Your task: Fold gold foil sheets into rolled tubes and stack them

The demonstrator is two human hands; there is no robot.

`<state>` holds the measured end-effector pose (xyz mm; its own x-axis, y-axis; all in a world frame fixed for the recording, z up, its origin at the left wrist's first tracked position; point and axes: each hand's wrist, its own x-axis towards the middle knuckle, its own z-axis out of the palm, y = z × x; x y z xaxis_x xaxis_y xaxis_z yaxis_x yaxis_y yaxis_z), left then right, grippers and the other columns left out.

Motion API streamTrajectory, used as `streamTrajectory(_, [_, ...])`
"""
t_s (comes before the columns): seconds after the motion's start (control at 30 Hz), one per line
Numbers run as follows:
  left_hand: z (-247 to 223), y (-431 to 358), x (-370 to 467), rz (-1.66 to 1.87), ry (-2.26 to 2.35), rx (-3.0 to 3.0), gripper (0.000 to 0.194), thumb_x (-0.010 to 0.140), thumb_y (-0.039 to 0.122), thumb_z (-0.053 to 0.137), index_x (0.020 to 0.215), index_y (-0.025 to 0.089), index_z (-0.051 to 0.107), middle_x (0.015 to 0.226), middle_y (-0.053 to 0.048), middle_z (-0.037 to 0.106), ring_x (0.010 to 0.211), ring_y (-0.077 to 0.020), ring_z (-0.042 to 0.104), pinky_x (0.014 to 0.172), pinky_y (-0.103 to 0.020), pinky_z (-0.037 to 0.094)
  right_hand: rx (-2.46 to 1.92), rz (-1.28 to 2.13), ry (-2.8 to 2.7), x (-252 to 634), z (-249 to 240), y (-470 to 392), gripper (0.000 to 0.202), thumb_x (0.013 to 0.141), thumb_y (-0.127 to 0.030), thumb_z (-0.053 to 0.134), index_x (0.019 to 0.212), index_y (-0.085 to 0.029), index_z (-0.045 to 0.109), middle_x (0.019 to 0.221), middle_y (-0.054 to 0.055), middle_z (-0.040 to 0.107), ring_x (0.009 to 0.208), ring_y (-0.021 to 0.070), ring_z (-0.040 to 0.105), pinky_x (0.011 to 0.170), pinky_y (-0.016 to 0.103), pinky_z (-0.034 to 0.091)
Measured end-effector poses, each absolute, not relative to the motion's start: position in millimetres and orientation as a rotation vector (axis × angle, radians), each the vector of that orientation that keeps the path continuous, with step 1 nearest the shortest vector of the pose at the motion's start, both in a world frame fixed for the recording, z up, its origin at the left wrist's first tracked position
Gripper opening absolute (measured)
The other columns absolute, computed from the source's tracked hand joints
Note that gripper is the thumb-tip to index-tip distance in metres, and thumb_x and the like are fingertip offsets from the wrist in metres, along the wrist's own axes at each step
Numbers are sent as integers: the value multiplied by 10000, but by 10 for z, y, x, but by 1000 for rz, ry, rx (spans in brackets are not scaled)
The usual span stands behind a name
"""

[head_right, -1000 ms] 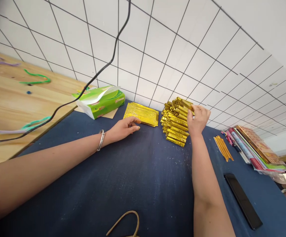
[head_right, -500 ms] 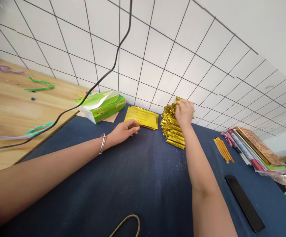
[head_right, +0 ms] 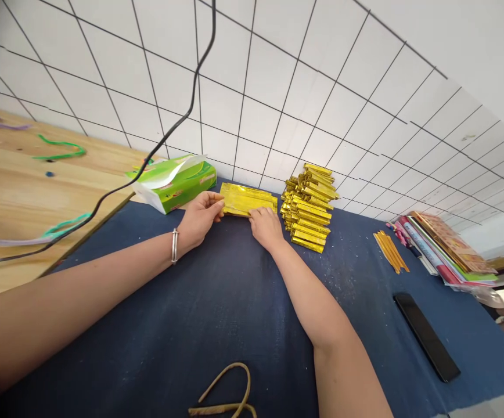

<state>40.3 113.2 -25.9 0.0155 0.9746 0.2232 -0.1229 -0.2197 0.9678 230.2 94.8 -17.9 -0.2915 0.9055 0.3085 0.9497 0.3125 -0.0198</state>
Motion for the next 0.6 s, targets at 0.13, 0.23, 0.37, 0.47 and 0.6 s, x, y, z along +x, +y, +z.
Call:
streamTrajectory(0.13, [-284, 1145, 420, 1458, 994, 1295, 245, 758, 236, 542, 995, 182, 507, 835, -9, 547, 645, -86, 522, 494, -171, 415, -1650, -236, -2299, 2319, -166, 922, 246, 902, -332, 430, 996, -193, 611, 975, 90, 586, 980, 225, 470, 865, 351, 364])
streamTrajectory(0.23, [-321, 1182, 424, 1521, 1026, 1305, 291, 718, 160, 541, 1006, 182, 502, 919, -25, 552, 735, -100, 537, 566, -189, 444, -1594, -201, -2269, 2330, -165, 946, 297, 927, -372, 369, 936, -197, 608, 923, 72, 589, 930, 207, 483, 844, 332, 365])
streamTrajectory(0.37, [-377, 1225, 426, 1545, 1035, 1360, 315, 684, 101, 520, 989, 180, 507, 943, -27, 548, 817, -118, 546, 705, -243, 472, -1568, -175, -2233, 2374, -177, 982, 332, 950, -330, 295, 866, -206, 591, 845, 48, 589, 861, 188, 494, 802, 307, 365])
streamTrajectory(0.47, [-396, 1225, 428, 1548, 1002, 1435, 295, 685, 86, 502, 961, 188, 513, 920, -16, 547, 819, -118, 547, 788, -284, 470, -1580, -176, -2206, 2396, -192, 1002, 281, 936, -285, 322, 846, -201, 575, 836, 47, 586, 839, 188, 493, 780, 302, 365])
streamTrajectory(0.6, [-386, 1211, 428, 1596, 1000, 1492, 281, 692, 90, 512, 952, 195, 521, 929, -15, 546, 843, -125, 543, 835, -307, 458, -1603, -175, -2180, 2386, -211, 1016, 213, 890, -201, 354, 856, -186, 563, 838, 55, 581, 845, 195, 488, 786, 309, 364])
